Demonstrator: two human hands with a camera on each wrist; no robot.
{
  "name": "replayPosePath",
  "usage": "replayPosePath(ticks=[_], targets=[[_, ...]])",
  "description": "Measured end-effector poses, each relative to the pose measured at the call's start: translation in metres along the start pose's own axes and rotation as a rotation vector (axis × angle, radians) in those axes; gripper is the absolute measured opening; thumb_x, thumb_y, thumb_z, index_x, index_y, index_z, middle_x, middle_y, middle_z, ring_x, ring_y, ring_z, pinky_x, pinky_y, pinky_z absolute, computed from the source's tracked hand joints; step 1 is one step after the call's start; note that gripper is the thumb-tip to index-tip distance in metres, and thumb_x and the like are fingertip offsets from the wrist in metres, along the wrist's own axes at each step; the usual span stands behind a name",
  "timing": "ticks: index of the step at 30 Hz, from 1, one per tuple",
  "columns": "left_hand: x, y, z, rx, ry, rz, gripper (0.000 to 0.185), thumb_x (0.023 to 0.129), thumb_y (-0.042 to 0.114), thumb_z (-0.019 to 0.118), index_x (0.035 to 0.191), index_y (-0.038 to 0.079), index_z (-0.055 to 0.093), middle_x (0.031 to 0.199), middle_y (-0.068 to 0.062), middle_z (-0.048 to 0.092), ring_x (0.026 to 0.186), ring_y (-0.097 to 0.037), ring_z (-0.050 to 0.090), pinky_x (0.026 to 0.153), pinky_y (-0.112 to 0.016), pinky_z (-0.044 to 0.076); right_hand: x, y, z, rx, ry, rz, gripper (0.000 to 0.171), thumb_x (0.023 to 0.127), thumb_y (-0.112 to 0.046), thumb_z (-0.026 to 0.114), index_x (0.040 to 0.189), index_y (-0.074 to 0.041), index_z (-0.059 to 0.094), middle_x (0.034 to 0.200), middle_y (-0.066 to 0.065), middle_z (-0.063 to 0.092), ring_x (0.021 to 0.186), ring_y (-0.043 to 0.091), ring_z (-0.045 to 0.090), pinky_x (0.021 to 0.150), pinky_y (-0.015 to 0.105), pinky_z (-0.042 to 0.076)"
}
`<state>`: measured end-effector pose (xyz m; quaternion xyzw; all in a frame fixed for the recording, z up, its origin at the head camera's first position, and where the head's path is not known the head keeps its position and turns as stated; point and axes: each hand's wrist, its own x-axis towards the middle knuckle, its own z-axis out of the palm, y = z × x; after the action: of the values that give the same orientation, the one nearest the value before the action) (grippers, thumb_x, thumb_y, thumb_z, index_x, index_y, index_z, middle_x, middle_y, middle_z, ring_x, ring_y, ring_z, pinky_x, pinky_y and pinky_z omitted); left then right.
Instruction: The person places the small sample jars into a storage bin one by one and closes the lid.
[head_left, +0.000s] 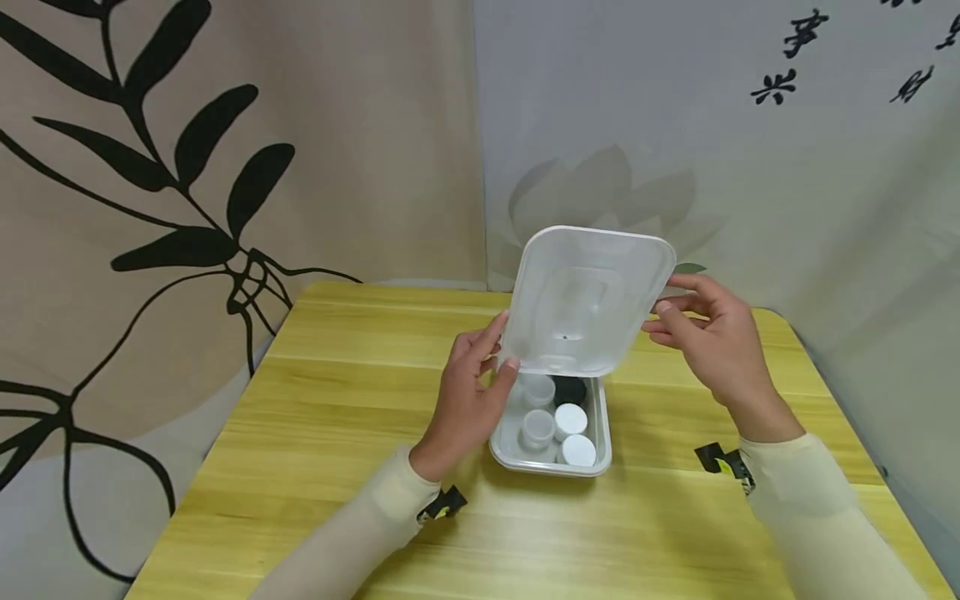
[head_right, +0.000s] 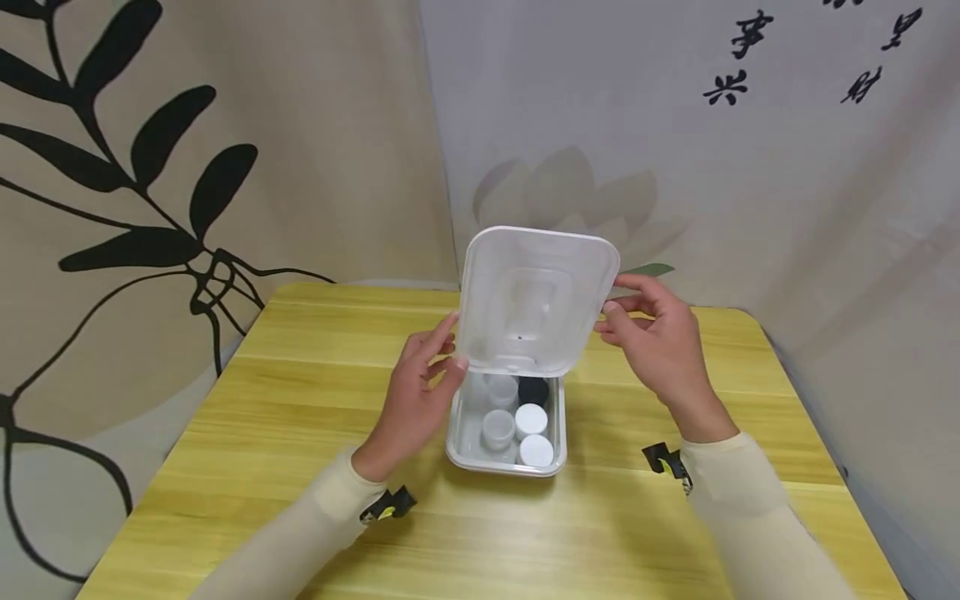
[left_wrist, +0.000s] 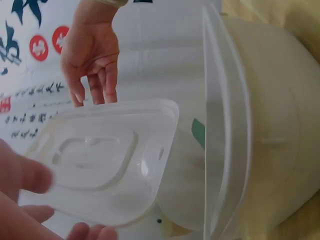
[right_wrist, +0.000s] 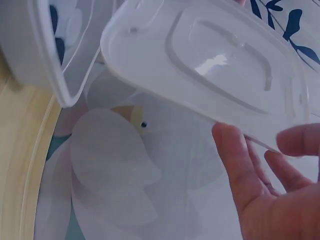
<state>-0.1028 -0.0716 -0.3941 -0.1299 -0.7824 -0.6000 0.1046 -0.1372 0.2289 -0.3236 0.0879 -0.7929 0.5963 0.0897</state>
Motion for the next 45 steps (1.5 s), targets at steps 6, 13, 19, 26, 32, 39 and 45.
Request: replayPosePath(ticks=[6, 13, 19, 26, 32, 39, 45], targets=[[0.013, 0.0, -0.005, -0.119, 0.041, 0.021, 0.043, 0.113, 0.024, 0.052, 0.156, 0.017, 0.052, 0.147, -0.015, 0.054, 0.14, -0.033, 0.053, 0.119, -0.053, 0.046, -0.006, 0.001, 0.012, 0.131, 0.031, -0.074, 0.036, 0.106, -0.016, 0.065, 0.136, 0.004, 0.066, 0.109, 0.002, 0.078, 0.097, 0.009, 0.079, 0.084, 0.024, 0.062], [0.015, 0.006, -0.008, -0.144, 0.005, -0.067, 0.055, 0.116, 0.046, 0.027, 0.154, 0.012, 0.047, 0.162, -0.009, 0.049, 0.153, -0.028, 0.043, 0.127, -0.052, 0.033, -0.021, 0.006, 0.021, 0.252, 0.022, -0.131, 0.036, 0.112, -0.022, 0.054, 0.133, 0.003, 0.068, 0.121, -0.001, 0.078, 0.115, 0.008, 0.075, 0.095, 0.025, 0.059], [0.013, 0.002, -0.008, -0.167, -0.06, -0.057, 0.065, 0.116, 0.051, 0.021, 0.164, 0.009, 0.034, 0.17, -0.01, 0.037, 0.16, -0.028, 0.03, 0.132, -0.055, 0.021, -0.035, 0.012, 0.029, 0.275, 0.043, -0.152, 0.035, 0.114, -0.018, 0.047, 0.132, 0.005, 0.066, 0.123, -0.005, 0.076, 0.112, 0.008, 0.075, 0.095, 0.027, 0.059], [0.002, -0.015, -0.015, -0.255, -0.173, -0.004, 0.07, 0.112, 0.055, 0.038, 0.166, 0.011, 0.028, 0.173, -0.005, 0.031, 0.163, -0.027, 0.022, 0.132, -0.059, 0.017, -0.054, 0.024, 0.028, 0.19, 0.013, -0.118, 0.028, 0.107, -0.004, 0.058, 0.131, 0.01, 0.063, 0.129, -0.002, 0.074, 0.105, 0.007, 0.074, 0.096, 0.022, 0.059], [-0.012, -0.035, -0.025, -0.17, -0.305, 0.012, 0.076, 0.11, 0.047, 0.053, 0.17, 0.016, 0.018, 0.178, -0.001, 0.017, 0.165, -0.029, 0.015, 0.13, -0.064, 0.018, -0.072, 0.043, 0.029, 0.202, -0.071, -0.142, 0.034, 0.103, 0.009, 0.056, 0.137, 0.012, 0.055, 0.147, 0.001, 0.067, 0.13, 0.007, 0.066, 0.102, 0.017, 0.054], [-0.032, -0.061, -0.041, 0.08, -0.477, 0.07, 0.082, 0.11, 0.034, 0.057, 0.171, 0.025, 0.004, 0.179, 0.01, -0.001, 0.166, -0.022, 0.003, 0.13, -0.061, 0.016, -0.099, 0.067, 0.04, 0.165, -0.122, -0.129, 0.053, 0.095, 0.017, 0.063, 0.145, 0.011, 0.048, 0.151, 0.011, 0.062, 0.143, 0.005, 0.054, 0.113, 0.014, 0.043], [-0.038, -0.075, -0.049, 0.155, -0.583, 0.081, 0.086, 0.11, 0.031, 0.058, 0.171, 0.02, -0.002, 0.179, 0.007, -0.009, 0.166, -0.028, 0.0, 0.13, -0.061, 0.015, -0.117, 0.084, 0.051, 0.051, -0.129, -0.068, 0.059, 0.091, 0.015, 0.07, 0.146, 0.007, 0.051, 0.148, 0.02, 0.062, 0.142, 0.001, 0.053, 0.111, 0.01, 0.04]])
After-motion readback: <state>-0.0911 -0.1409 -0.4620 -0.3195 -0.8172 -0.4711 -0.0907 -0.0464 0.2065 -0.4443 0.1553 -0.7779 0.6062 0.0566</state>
